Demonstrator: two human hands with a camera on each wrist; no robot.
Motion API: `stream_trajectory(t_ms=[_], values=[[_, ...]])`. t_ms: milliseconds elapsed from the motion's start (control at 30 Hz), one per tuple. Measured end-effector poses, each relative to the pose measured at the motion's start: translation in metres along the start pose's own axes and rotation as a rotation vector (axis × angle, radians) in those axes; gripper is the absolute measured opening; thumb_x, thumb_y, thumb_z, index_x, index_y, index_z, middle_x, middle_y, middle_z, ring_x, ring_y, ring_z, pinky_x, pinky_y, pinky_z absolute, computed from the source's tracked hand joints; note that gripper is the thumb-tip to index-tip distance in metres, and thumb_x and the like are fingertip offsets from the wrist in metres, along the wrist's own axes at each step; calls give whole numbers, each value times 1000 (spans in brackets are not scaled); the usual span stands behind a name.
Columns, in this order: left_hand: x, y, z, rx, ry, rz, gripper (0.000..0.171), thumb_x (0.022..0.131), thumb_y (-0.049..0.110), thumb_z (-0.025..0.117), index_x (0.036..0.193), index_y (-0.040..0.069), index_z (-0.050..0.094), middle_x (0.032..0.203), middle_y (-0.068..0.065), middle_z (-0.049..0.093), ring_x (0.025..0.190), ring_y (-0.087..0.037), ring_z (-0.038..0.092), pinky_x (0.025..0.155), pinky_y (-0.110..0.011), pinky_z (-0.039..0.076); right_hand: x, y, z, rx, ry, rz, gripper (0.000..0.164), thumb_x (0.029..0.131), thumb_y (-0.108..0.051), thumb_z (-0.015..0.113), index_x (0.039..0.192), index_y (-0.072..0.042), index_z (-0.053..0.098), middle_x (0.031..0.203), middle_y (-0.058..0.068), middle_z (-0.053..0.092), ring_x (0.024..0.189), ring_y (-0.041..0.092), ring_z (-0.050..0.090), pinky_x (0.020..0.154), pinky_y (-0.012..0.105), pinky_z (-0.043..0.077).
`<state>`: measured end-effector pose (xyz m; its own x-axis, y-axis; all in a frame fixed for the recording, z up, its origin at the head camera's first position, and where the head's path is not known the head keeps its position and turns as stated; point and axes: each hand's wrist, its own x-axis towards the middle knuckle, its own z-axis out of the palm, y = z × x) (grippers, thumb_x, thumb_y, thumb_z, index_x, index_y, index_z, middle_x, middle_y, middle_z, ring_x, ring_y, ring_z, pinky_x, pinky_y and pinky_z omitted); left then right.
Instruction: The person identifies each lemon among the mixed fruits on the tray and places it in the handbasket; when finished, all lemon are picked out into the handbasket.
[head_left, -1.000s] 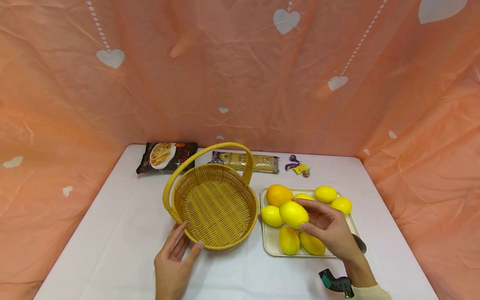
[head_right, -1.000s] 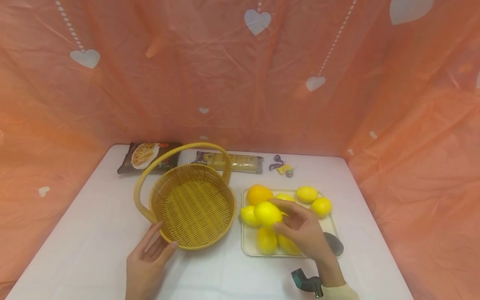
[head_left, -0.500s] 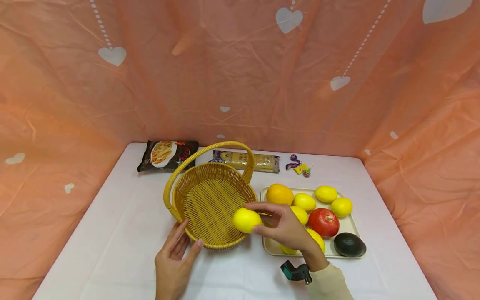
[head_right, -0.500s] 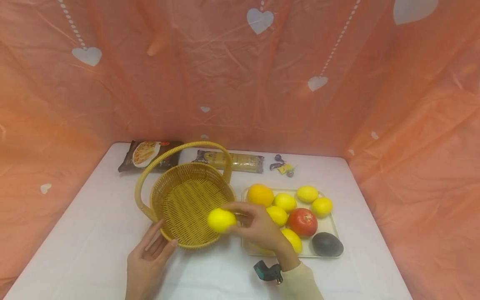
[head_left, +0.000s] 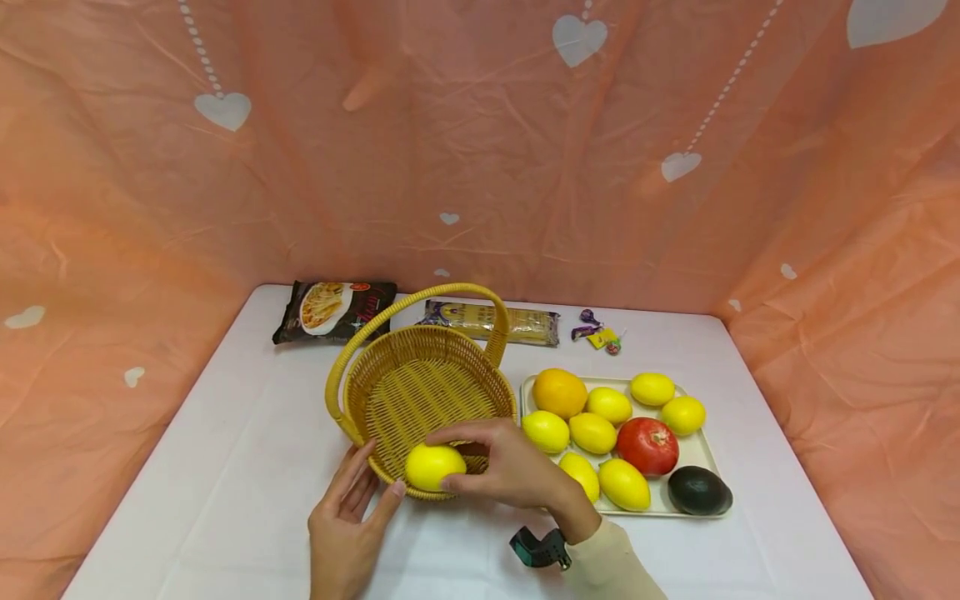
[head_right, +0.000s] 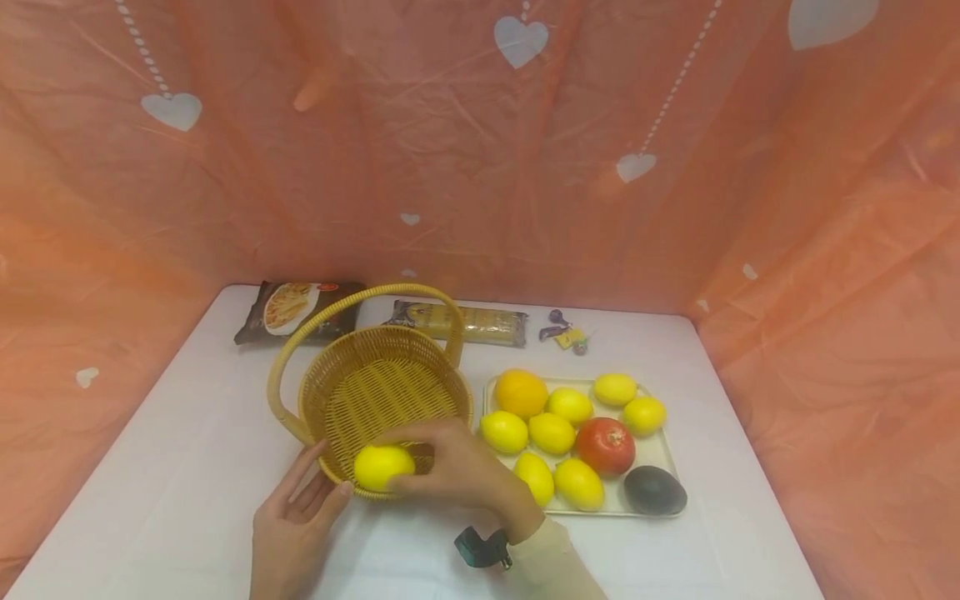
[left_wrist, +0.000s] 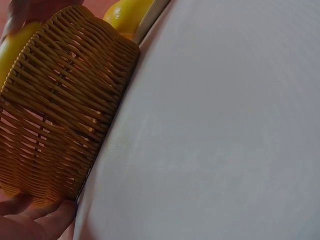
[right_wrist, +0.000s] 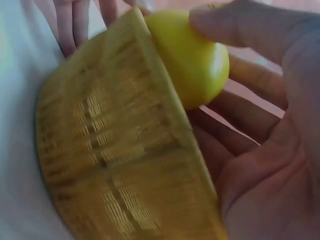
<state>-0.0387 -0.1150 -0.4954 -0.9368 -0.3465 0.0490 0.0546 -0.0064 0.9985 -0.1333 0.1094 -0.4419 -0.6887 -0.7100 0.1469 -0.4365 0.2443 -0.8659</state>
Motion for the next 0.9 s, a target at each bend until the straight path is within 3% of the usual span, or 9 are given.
stream_trajectory(t_ms=[167, 300, 400, 500, 633, 800, 900], values=[[-1, 0, 0, -3, 3, -4, 64, 94, -1, 85, 154, 2, 61, 172, -24, 38, 147, -42, 50, 111, -18, 51, 9, -7, 6, -21, 2, -14, 50, 98, -19, 85, 146, -13, 71, 144, 4, 74, 131, 16, 71, 114, 32, 61], [-2, 0, 0, -19, 4, -16, 65, 93, -6, 83, 154, 1, 61, 172, -24, 37, 148, -43, 49, 113, -19, 50, 3, -5, 0, 127, 25, 20, 51, 100, -18, 83, 148, -7, 69, 147, 14, 71, 134, 28, 70, 118, 36, 58], [-2, 0, 0, -31, 3, -23, 65, 93, -7, 83, 154, 2, 61, 173, -23, 37, 149, -44, 48, 113, -18, 50, -10, 1, -11, 250, 76, 16, 49, 100, -14, 83, 146, -4, 70, 147, 17, 71, 135, 25, 69, 119, 46, 58], [-3, -1, 0, -29, 3, -25, 66, 93, -5, 85, 154, 2, 61, 173, -23, 37, 149, -44, 49, 113, -18, 50, -30, 10, -24, 333, 151, -38, 46, 100, -8, 81, 143, 2, 69, 145, 22, 71, 134, 22, 70, 119, 48, 58], [-3, -1, 0, -22, 5, -15, 66, 92, -3, 86, 153, 2, 62, 172, -22, 38, 148, -40, 51, 113, -19, 51, -63, 23, -43, 369, 243, -96, 45, 99, 3, 77, 142, 10, 66, 143, 19, 72, 132, 21, 72, 117, 42, 59], [-1, -4, -1, -14, 8, 16, 65, 93, -4, 85, 153, 2, 62, 171, -23, 39, 146, -19, 58, 113, -21, 51, -111, 32, -63, 310, 366, -48, 45, 98, 13, 71, 143, 14, 63, 143, 4, 75, 132, 20, 72, 116, 34, 59], [0, -6, -1, -12, 1, 30, 65, 93, -4, 85, 153, 2, 62, 171, -23, 40, 144, -10, 59, 114, -22, 51, -141, 34, -72, 276, 445, -9, 46, 98, 19, 65, 144, 17, 59, 143, 3, 75, 131, 18, 72, 115, 33, 60]])
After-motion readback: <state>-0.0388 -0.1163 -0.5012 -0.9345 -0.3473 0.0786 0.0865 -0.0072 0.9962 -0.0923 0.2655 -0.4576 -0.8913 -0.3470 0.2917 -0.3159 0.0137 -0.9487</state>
